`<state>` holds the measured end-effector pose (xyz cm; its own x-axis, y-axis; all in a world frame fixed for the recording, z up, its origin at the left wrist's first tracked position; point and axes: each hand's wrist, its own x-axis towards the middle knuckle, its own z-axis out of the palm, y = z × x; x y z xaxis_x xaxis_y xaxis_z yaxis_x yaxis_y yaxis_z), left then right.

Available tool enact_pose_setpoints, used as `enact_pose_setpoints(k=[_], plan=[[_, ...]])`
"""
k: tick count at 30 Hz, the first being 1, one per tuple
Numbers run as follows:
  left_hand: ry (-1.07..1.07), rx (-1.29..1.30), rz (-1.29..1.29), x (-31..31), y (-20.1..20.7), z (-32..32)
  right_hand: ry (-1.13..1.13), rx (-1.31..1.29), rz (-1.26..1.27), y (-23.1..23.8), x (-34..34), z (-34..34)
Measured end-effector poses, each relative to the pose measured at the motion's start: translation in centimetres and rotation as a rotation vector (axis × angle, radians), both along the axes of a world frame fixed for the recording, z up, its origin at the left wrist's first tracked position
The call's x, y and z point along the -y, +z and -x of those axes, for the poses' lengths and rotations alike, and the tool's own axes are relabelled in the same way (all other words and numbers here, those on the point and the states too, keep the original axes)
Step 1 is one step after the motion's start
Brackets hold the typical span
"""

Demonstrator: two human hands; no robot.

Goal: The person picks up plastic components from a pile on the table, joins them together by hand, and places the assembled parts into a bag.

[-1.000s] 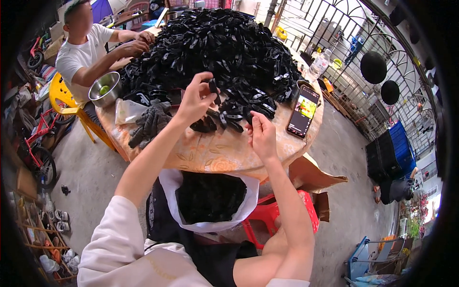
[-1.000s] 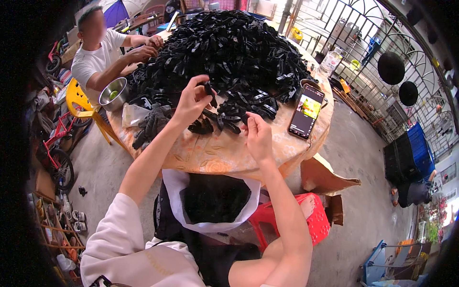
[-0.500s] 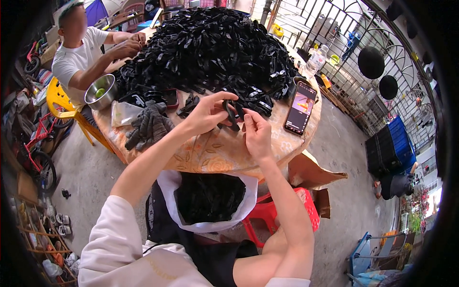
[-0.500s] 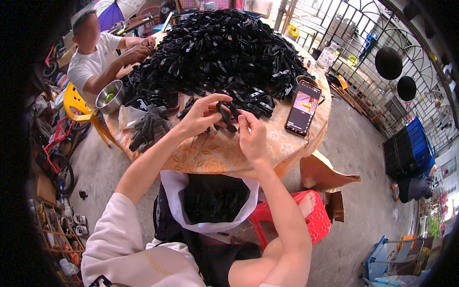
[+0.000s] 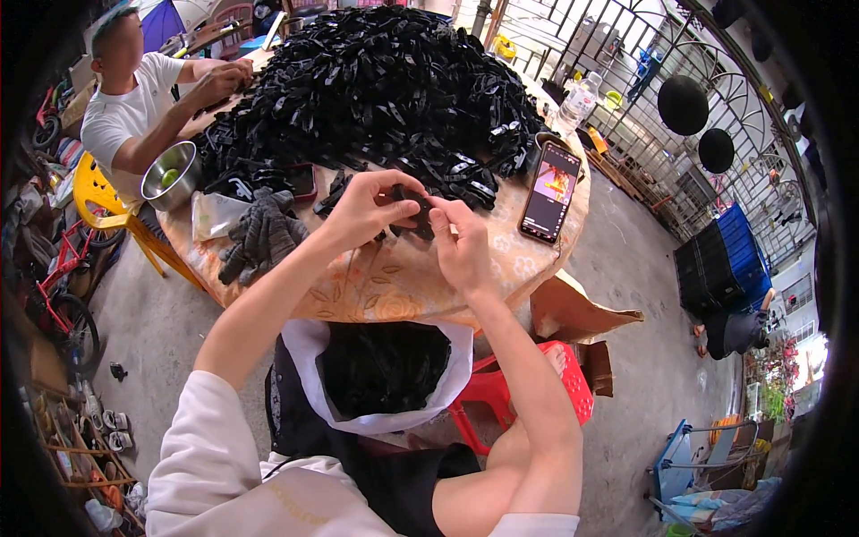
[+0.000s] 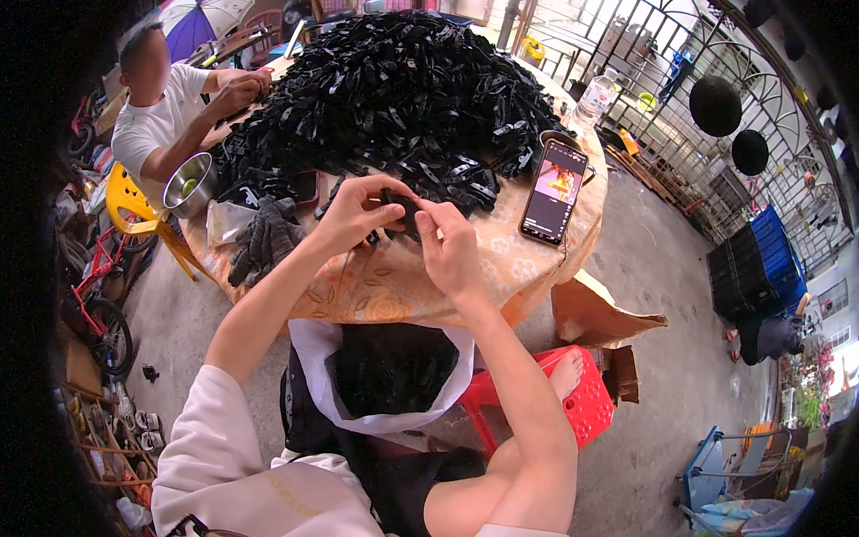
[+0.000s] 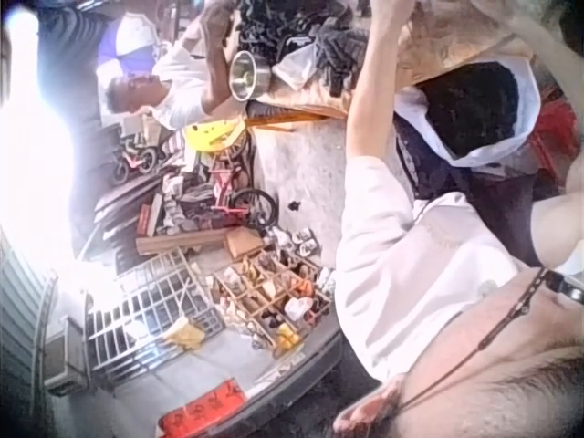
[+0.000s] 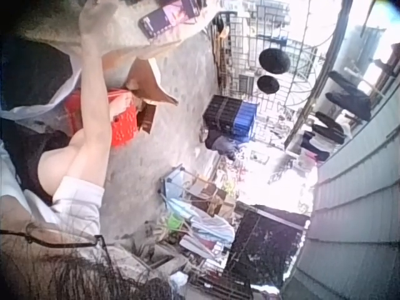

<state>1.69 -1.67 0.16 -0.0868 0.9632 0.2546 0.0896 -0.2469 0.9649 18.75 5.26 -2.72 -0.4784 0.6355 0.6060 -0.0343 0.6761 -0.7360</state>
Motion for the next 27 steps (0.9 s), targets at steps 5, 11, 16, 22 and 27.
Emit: enact_pose_setpoints(k=[5,11,16,22,27], plan=[[-0.027,0.034,-0.066,-0.2,-0.7,-0.1,0.007,0.026,-0.027,-0.3,-0.3,0.0],[-0.025,-0.114,-0.082,0.1,-0.7,-0.1,-0.010,0.059,-0.016,0.6,0.2,-0.1],[-0.061,-0.088,-0.052,0.2,-0.1,-0.4,0.007,0.102,-0.088,0.5,0.1,-0.5],[0.015,-0.214,-0.046,0.3,-0.4,-0.2,-0.116,0.217,-0.414,0.4,0.6,-0.2],[0.128,-0.472,-0.183,0.3,-0.1,-0.7,-0.066,0.247,-0.342,-0.3,-0.1,-0.5]])
